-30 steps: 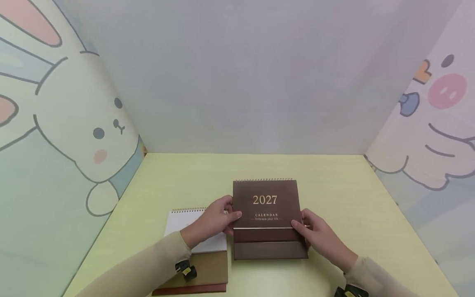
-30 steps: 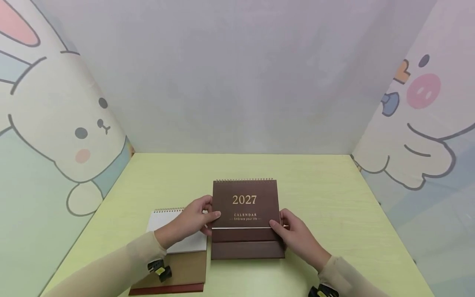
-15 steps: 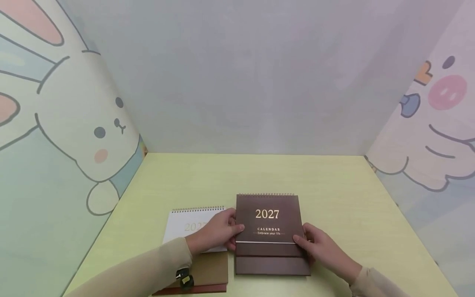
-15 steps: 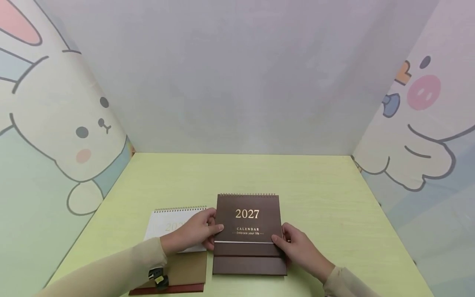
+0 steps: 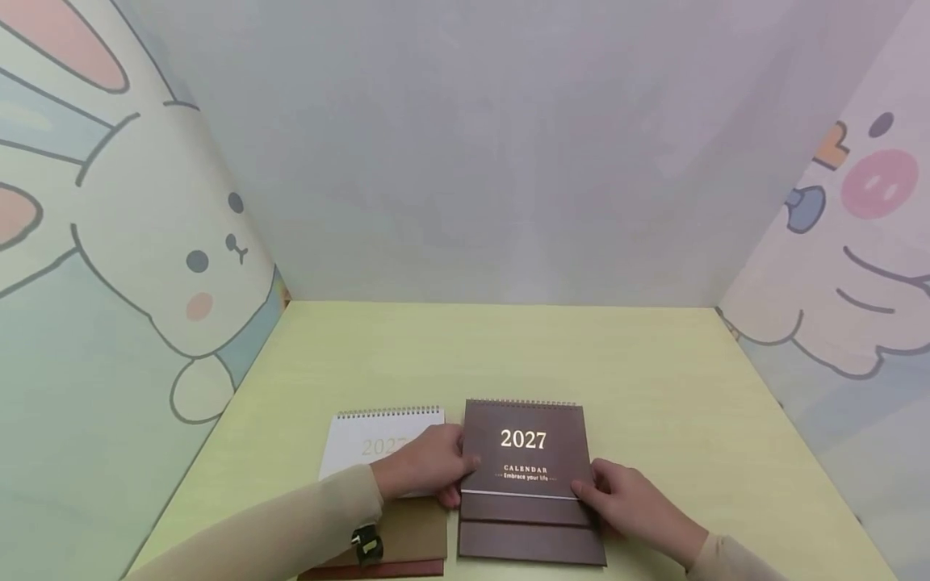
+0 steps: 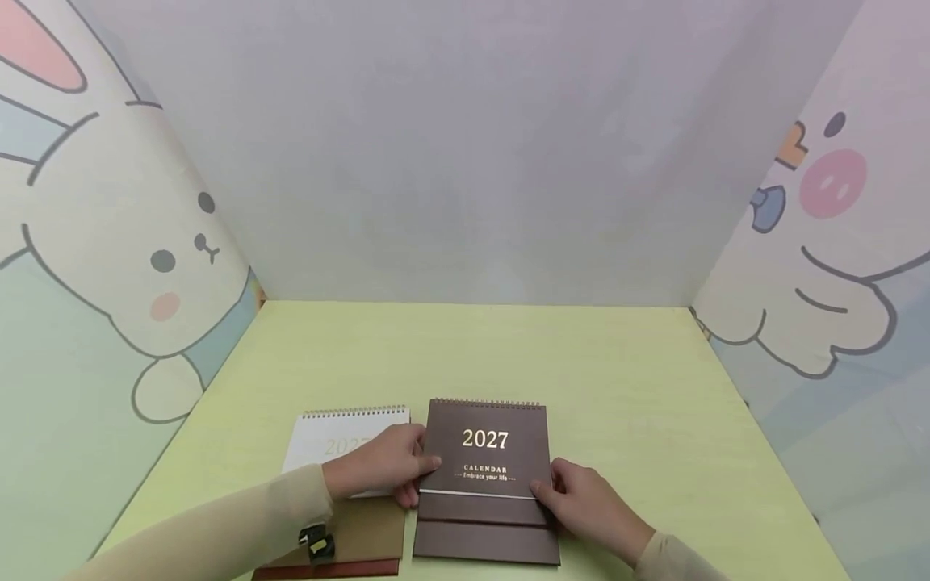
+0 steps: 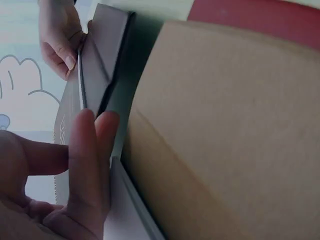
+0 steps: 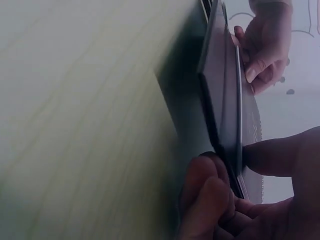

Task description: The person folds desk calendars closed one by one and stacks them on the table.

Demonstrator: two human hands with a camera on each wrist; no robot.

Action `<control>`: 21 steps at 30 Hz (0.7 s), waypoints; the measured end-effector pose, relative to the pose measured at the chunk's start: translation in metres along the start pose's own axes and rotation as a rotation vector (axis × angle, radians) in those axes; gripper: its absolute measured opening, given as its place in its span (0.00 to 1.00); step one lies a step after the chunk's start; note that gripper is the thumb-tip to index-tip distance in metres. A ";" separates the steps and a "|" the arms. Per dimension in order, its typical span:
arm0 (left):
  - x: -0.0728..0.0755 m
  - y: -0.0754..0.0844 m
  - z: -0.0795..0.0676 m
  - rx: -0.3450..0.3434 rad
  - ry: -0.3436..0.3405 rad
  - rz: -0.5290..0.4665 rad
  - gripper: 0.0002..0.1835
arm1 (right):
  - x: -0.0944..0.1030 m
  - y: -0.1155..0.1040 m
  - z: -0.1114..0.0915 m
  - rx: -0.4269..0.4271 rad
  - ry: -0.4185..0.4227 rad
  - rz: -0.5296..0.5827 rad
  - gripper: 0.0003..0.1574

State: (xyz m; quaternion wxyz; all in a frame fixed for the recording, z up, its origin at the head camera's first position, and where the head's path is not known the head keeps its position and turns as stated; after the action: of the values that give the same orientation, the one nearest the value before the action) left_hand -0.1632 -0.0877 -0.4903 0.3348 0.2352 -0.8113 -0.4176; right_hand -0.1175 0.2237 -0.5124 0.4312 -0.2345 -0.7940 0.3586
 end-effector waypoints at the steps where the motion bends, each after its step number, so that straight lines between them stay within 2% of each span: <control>1: -0.001 0.000 0.000 0.008 -0.005 0.012 0.08 | 0.000 -0.001 -0.001 -0.001 0.003 -0.014 0.19; 16: -0.007 -0.001 0.007 0.078 0.009 0.233 0.18 | 0.003 -0.006 0.002 -0.042 0.092 -0.313 0.24; 21: -0.007 0.002 0.008 0.104 0.012 0.277 0.20 | 0.003 -0.007 0.005 -0.068 0.104 -0.417 0.26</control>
State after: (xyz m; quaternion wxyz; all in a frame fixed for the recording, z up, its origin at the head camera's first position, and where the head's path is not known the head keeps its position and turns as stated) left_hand -0.1643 -0.0779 -0.4948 0.3813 0.1406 -0.8545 -0.3236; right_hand -0.1240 0.2192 -0.5076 0.5282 -0.0980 -0.8137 0.2220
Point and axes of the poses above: each hand's wrist, its own z-axis towards the middle knuckle, its own x-axis out of the back of the hand, y = z × x, the point moved 5 cm from there along z, towards the middle knuckle, and after that the axes turned 6 degrees about -y, right-handed, at the moved point
